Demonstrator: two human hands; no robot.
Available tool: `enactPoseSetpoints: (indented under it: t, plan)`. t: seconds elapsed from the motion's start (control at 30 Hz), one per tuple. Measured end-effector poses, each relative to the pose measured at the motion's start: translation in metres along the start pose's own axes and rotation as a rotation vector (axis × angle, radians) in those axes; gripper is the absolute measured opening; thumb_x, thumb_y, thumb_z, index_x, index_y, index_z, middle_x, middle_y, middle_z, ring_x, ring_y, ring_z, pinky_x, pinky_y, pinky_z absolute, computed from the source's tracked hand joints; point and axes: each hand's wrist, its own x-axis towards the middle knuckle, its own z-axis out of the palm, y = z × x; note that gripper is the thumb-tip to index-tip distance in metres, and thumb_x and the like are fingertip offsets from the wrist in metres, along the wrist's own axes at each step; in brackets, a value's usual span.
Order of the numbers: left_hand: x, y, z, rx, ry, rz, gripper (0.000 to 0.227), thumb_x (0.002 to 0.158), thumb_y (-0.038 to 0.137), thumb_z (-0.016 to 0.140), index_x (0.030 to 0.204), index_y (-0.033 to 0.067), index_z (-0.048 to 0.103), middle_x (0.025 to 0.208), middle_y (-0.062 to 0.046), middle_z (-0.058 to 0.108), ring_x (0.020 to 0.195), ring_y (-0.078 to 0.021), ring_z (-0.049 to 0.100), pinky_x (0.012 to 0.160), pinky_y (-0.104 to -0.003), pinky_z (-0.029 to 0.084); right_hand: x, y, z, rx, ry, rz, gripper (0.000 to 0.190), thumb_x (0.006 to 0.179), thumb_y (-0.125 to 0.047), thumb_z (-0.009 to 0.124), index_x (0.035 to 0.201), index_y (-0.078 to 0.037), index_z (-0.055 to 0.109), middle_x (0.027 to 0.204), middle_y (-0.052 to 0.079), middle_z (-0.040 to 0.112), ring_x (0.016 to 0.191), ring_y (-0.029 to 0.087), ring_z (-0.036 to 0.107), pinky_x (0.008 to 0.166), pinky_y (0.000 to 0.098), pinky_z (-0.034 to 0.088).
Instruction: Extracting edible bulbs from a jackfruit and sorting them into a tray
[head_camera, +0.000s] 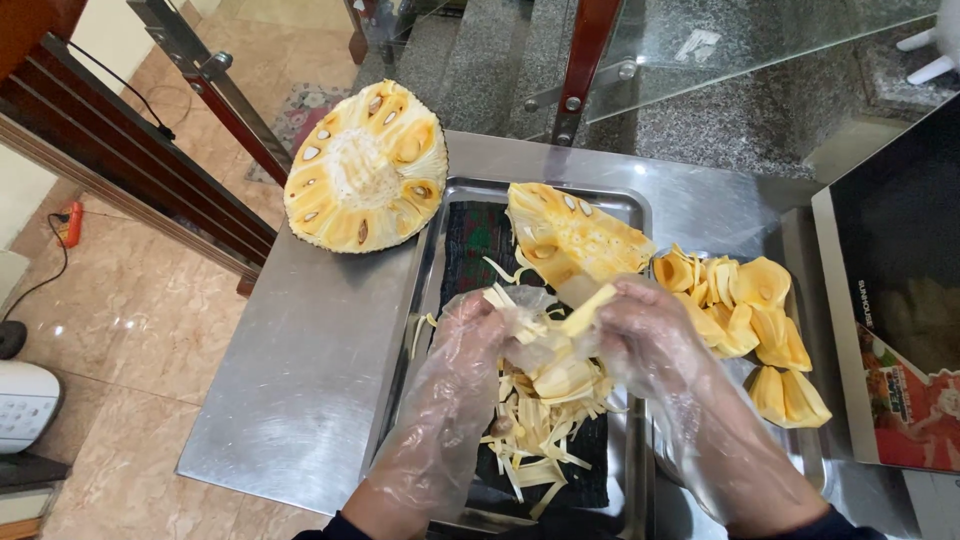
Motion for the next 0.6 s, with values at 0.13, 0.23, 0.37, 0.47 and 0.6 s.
enactPoseSetpoints:
  t: [0.13,0.23,0.37,0.47,0.6]
  plan:
    - [-0.023,0.027,0.007,0.154,0.087,-0.116,0.026,0.087,0.027,0.071,0.099,0.0047,0.068,0.096,-0.014,0.068,0.09,-0.0265,0.063,0.085,-0.037,0.047,-0.001,-0.03,-0.02,-0.074,0.046,-0.136,0.032,0.083,0.002,0.074,0.109,-0.015,0.07,0.072,0.004,0.062,0.054,0.015,0.059,0.042,0.0254,0.045]
    - [-0.022,0.033,0.002,0.399,0.119,-0.168,0.025,0.094,0.038,0.061,0.089,0.0142,0.064,0.098,-0.004,0.065,0.094,-0.0231,0.061,0.094,-0.039,0.038,-0.035,-0.068,-0.041,-0.293,0.526,0.026,0.032,0.082,-0.011,0.073,0.108,-0.027,0.064,0.085,0.0,0.069,0.067,0.012,0.059,0.059,0.0223,0.039]
    - [0.048,-0.07,-0.078,0.787,0.047,0.218,0.023,0.079,0.039,0.077,0.082,0.017,0.08,0.075,0.002,0.072,0.071,-0.0105,0.063,0.067,-0.032,0.048,-0.032,-0.085,-0.145,-0.688,0.4,-0.048,0.021,0.088,-0.016,0.07,0.072,-0.009,0.059,0.054,0.01,0.056,0.042,0.017,0.04,0.039,0.0314,0.027]
    - [0.027,-0.056,-0.073,0.71,0.054,0.207,0.028,0.074,0.039,0.081,0.069,0.0163,0.067,0.067,0.004,0.058,0.064,-0.0081,0.052,0.062,-0.027,0.042,-0.05,-0.093,-0.143,-0.562,0.579,-0.003,0.004,0.091,0.0,0.066,0.093,-0.003,0.065,0.077,0.015,0.069,0.068,0.017,0.063,0.064,0.0225,0.049]
    - [0.018,-0.056,-0.088,0.918,-0.113,0.134,0.053,0.079,0.068,0.066,0.07,0.0162,0.057,0.065,0.002,0.057,0.06,-0.0132,0.052,0.056,-0.032,0.042,-0.06,-0.093,-0.133,-0.851,0.575,0.243,0.01,0.087,-0.003,0.069,0.093,0.001,0.076,0.075,0.014,0.066,0.064,0.024,0.053,0.06,0.0365,0.039]
